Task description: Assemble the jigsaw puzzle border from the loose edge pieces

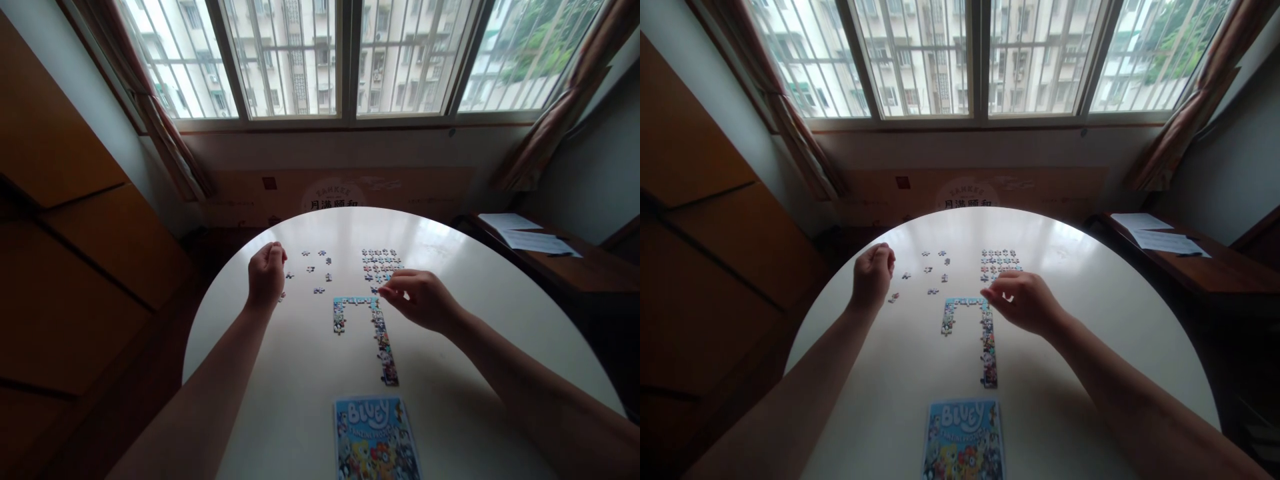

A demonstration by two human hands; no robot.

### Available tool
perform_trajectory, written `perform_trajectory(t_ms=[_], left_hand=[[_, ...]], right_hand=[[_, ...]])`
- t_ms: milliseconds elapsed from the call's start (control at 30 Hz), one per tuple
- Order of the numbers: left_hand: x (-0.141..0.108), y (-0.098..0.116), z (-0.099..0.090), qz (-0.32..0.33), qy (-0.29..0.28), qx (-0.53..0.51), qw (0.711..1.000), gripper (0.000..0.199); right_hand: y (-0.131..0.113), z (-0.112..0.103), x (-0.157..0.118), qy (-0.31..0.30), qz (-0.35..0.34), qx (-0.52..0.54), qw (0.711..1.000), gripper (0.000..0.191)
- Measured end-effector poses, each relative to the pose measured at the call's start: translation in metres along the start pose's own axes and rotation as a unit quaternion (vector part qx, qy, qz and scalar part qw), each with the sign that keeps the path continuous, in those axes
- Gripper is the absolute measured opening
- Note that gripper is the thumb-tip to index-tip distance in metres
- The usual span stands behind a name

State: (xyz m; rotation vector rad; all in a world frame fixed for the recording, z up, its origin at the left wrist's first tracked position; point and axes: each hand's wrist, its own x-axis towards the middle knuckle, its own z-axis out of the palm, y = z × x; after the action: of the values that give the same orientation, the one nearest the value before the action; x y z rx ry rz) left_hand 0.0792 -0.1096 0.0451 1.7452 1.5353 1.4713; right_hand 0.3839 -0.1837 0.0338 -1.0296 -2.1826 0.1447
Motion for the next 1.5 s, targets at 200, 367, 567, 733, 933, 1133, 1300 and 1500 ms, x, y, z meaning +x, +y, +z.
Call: perform_trajectory(t_ms=[200, 367, 567, 733, 933, 1133, 1300, 1500], left_hand=[[-0.004, 0.001, 0.015, -0.007, 0.044, -0.154, 0.987, 0.019], [-0.002, -0.003, 0.018, 0.014, 0.045, -0.184, 0.982, 0.021], [0.001, -0.011, 0.019, 0.024, 0.065, -0.149, 0.986, 0.024], [0.002, -0.014, 0.020, 0.024, 0.061, -0.139, 0.988, 0.023], [-0.003, -0.008, 0.019, 0.017, 0.029, -0.121, 0.992, 0.022], [-0.005, -0.004, 0.016, 0.016, 0.031, -0.094, 0.995, 0.022], [-0.005, -0.005, 0.013, 0.028, 0.027, -0.064, 0.997, 0.021], [-0.004, -0.007, 0.010, 0.026, 0.028, -0.049, 0.998, 0.021]], right_hand=[[0.007, 0.003, -0.005, 0.052, 0.016, 0.038, 0.998, 0.051], [0.008, 0.005, -0.005, 0.067, 0.008, 0.051, 0.996, 0.052], [0.005, 0.005, -0.005, 0.065, -0.014, 0.048, 0.997, 0.048], [0.005, 0.006, -0.005, 0.058, -0.012, 0.045, 0.997, 0.048], [0.003, 0.005, -0.005, 0.055, -0.008, 0.043, 0.998, 0.051], [0.004, 0.007, -0.005, 0.058, -0.004, 0.041, 0.997, 0.050], [0.004, 0.011, -0.005, 0.053, 0.000, 0.047, 0.998, 0.052], [0.003, 0.012, -0.003, 0.047, 0.005, 0.045, 0.998, 0.056]])
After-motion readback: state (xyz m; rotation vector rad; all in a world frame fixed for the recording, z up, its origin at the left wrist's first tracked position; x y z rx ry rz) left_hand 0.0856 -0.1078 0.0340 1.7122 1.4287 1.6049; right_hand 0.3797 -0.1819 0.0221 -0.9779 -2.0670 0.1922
